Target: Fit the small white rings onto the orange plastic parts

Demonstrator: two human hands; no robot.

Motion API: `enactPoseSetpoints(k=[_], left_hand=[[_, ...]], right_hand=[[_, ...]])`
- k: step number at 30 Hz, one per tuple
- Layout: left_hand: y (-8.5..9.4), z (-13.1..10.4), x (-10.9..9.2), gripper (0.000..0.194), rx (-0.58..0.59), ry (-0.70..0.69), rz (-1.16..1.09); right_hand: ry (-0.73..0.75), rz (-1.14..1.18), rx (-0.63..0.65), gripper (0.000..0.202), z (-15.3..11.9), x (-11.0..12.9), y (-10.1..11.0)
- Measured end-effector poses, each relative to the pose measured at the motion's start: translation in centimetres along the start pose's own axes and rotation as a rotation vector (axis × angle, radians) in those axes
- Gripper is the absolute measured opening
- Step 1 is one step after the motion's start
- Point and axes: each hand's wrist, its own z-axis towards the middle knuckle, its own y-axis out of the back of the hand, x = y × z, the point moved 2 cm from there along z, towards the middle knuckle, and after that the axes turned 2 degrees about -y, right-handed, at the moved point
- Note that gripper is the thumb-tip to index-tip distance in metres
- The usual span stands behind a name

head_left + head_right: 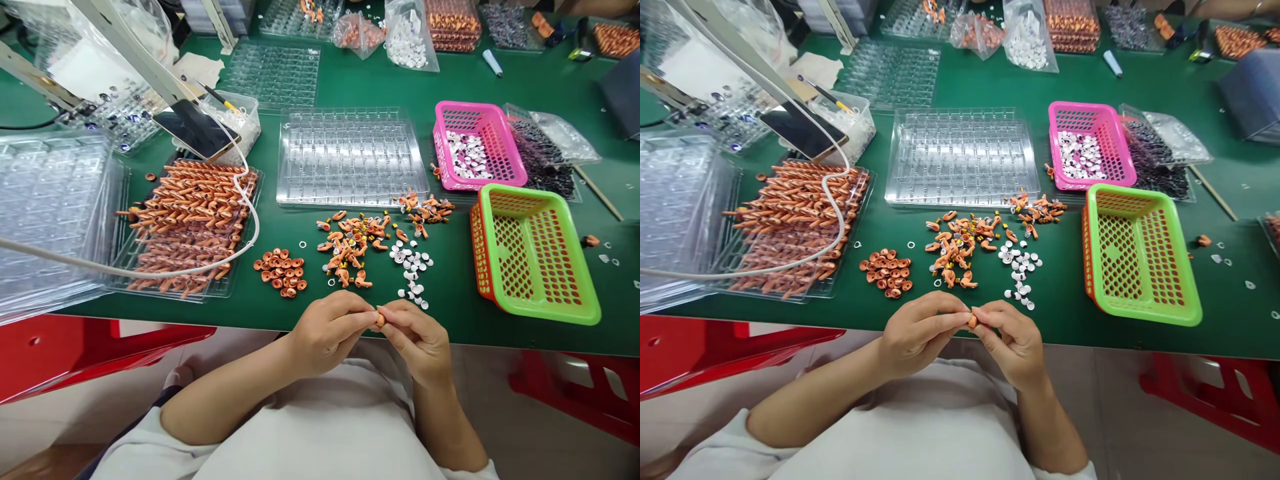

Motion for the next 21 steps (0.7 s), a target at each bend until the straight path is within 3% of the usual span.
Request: enactPoseSetpoints(k=[14,21], left_hand=[[-0.44,-0.35,0.12,0.035,-0.044,-0.014,0.047],[-0.67,-0.43,0.09,0.031,-0.057,0.010,0.084]], right_hand=[[0.012,-0.164,-0.007,0.036,0.33,0.28,-0.28],[0.043,-0.232,-0.088,0.031,0.25,0.46,-0.95]])
